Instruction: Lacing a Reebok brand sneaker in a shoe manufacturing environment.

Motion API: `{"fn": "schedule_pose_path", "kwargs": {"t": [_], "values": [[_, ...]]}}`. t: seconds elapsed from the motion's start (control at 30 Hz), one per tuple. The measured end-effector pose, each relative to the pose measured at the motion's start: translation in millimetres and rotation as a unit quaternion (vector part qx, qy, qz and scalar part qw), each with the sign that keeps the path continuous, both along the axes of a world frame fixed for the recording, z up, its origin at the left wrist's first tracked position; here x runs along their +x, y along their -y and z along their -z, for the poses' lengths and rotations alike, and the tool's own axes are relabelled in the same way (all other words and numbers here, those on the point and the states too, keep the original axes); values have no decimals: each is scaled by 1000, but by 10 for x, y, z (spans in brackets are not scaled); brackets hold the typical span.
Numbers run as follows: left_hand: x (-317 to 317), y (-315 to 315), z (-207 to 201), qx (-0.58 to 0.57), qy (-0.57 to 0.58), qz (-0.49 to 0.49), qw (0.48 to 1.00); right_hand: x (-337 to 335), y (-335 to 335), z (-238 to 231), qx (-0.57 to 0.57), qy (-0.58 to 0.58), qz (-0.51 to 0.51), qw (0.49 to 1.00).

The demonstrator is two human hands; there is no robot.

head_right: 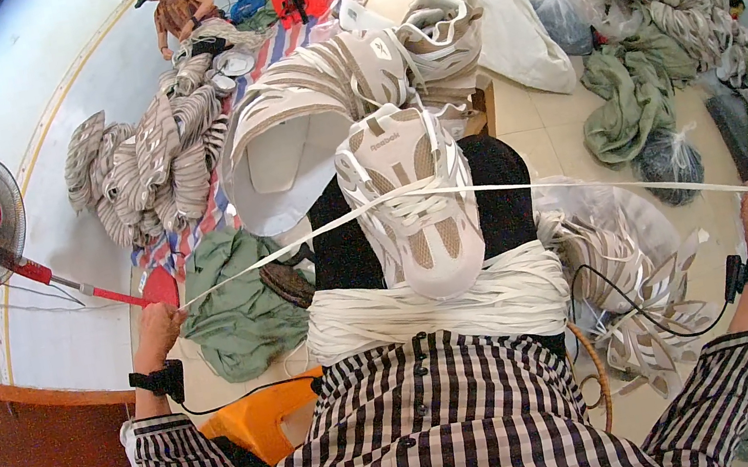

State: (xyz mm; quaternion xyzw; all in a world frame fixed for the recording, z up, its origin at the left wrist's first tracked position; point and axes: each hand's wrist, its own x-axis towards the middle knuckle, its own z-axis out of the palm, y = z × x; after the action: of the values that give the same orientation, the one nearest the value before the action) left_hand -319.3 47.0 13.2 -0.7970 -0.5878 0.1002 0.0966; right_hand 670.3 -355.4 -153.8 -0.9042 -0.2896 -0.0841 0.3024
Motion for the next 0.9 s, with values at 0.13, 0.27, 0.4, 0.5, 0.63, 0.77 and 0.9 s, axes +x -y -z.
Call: {"fn": "schedule_pose_path", "kwargs": {"t": [0.13, 0.27, 0.4, 0.5, 0.63, 0.77, 0.9], "values": [[-260, -147, 126, 62, -35, 28, 997, -114, -28, 90, 18, 7, -37, 999], [-538, -272, 167, 102, -51, 21, 993, -428, -237, -28, 127, -67, 34, 989], [-705, -300, 230, 94, -1, -27, 995, -1226, -841, -486, 190, -140, -72, 969], [-772, -374, 332, 81, 18, -50, 995, -2258, -1465, -764, 307, -248, -263, 880], [-863, -442, 432, 118, 51, -34, 991, -3503, -2183, -1085, 249, -326, -447, 795], [-911, -415, 465, 136, 52, -66, 987, -4179, -2634, -1266, 262, -413, -497, 717], [-945, -398, 530, 141, 76, -69, 985, -4317, -2795, -1229, 205, -326, -496, 779]]}}
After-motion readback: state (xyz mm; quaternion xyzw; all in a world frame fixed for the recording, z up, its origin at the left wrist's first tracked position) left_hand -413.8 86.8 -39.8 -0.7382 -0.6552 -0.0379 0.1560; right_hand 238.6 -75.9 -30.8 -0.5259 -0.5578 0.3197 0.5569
